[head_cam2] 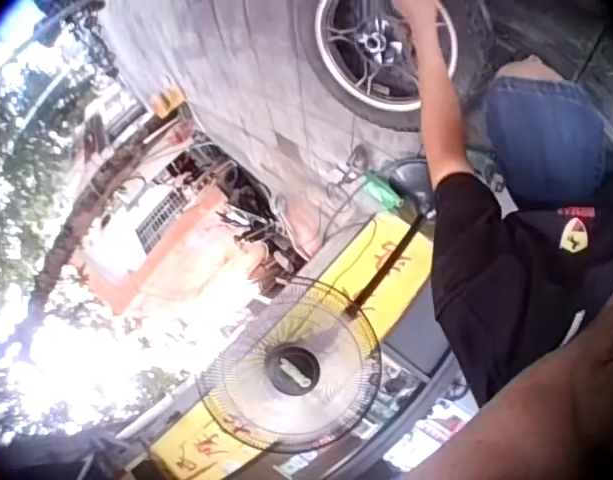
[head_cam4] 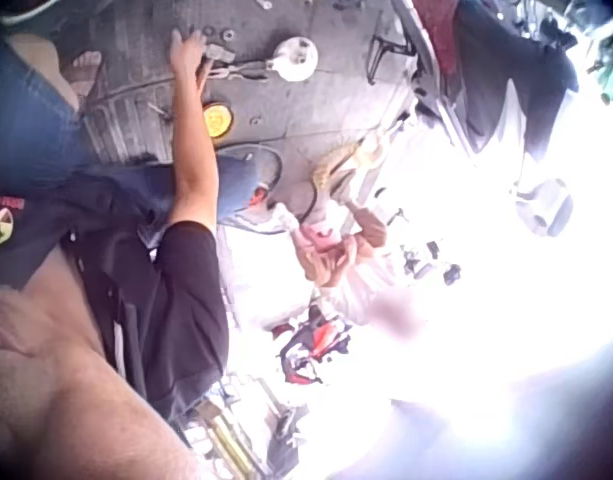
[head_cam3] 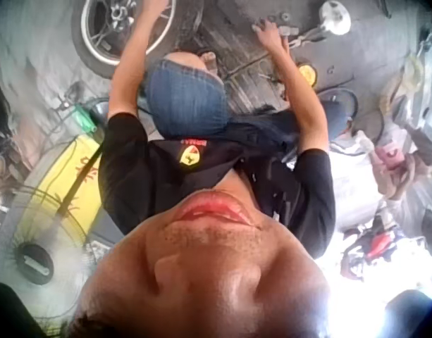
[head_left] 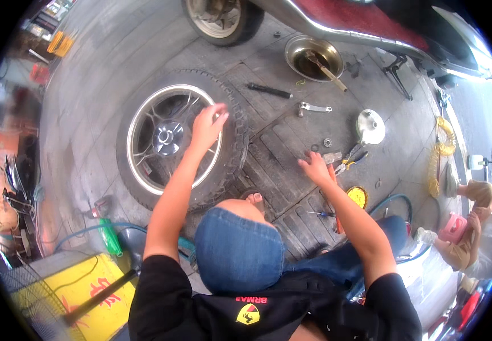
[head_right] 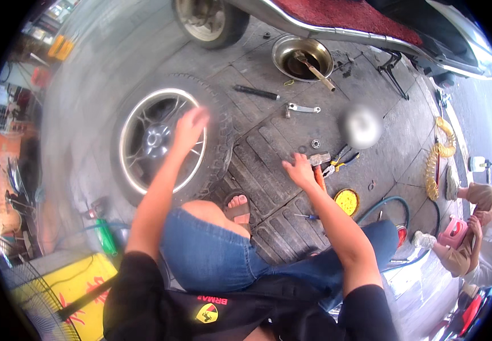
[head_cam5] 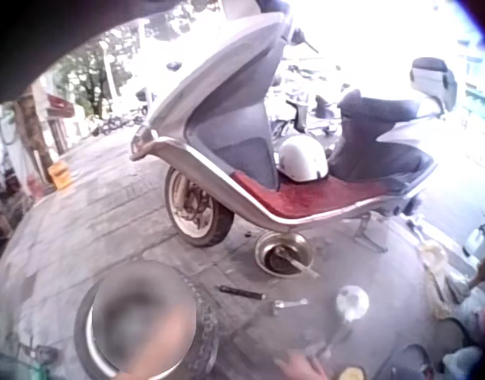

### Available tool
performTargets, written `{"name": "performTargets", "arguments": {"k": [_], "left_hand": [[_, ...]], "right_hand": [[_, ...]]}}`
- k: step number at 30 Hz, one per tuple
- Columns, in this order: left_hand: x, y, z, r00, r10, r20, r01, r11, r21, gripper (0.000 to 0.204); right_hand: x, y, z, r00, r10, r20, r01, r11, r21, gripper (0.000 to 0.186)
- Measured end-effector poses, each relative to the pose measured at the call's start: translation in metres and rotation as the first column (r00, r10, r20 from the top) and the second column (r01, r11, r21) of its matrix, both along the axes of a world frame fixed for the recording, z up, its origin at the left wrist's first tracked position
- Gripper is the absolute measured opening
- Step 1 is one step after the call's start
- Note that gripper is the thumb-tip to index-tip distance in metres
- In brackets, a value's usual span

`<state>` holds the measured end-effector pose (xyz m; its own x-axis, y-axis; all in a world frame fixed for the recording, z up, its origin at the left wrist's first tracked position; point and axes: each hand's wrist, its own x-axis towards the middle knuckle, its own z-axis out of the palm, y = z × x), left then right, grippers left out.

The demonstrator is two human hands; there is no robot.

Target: The person cleans and assembles parts of a motorcycle wheel hub, using a hammer and a punch to secure components before fitting the hub into the wheel rim.

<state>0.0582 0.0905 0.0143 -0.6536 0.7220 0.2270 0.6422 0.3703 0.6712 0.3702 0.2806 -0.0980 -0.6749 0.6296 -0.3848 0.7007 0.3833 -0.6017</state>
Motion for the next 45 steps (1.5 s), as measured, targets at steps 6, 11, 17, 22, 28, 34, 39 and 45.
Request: {"name": "performTargets", "arguments": {"k": [6,11,17,22,28,34,39,45], "left_hand": [[-0.092,0.155,-0.067,0.994,-0.105,-0.021,0.100,0.981,-0.165,0.032],[-0.154,0.247,-0.124,1.000,0.000,-0.007,-0.002,0.960,-0.280,0.039],[-0.176,0.301,-0.166,0.940,-0.195,-0.279,0.050,0.889,-0.455,0.041],[-0.207,0.311,-0.164,0.952,-0.225,-0.206,0.070,0.818,-0.570,0.032],[-0.206,0.318,-0.162,0.951,-0.232,-0.204,0.078,0.819,-0.568,0.028],[-0.192,0.279,-0.139,0.907,-0.182,0.381,0.266,0.947,-0.180,0.024],[-0.083,0.209,-0.080,0.601,-0.227,0.766,0.210,0.970,0.123,0.020],[-0.006,0.111,-0.054,0.392,-0.115,0.913,0.078,0.993,0.091,0.019]], "right_hand": [[0.029,-0.036,-0.007,0.986,0.134,-0.094,-0.126,0.988,0.090,0.053],[0.036,-0.051,0.010,0.983,0.092,-0.162,-0.084,0.995,0.052,0.053],[0.042,-0.045,0.016,0.987,0.011,-0.160,-0.012,1.000,-0.004,0.049],[0.037,-0.047,0.018,0.992,-0.003,-0.127,0.003,1.000,-0.002,0.046],[0.038,-0.022,0.030,0.872,-0.400,-0.280,0.351,0.912,-0.211,0.027],[0.067,0.088,0.023,0.202,-0.976,-0.083,0.784,0.212,-0.584,0.030],[0.084,0.134,0.012,0.196,-0.980,0.042,0.729,0.117,-0.674,0.042],[0.047,0.139,0.001,0.211,-0.976,0.056,0.772,0.131,-0.622,0.037]]}}
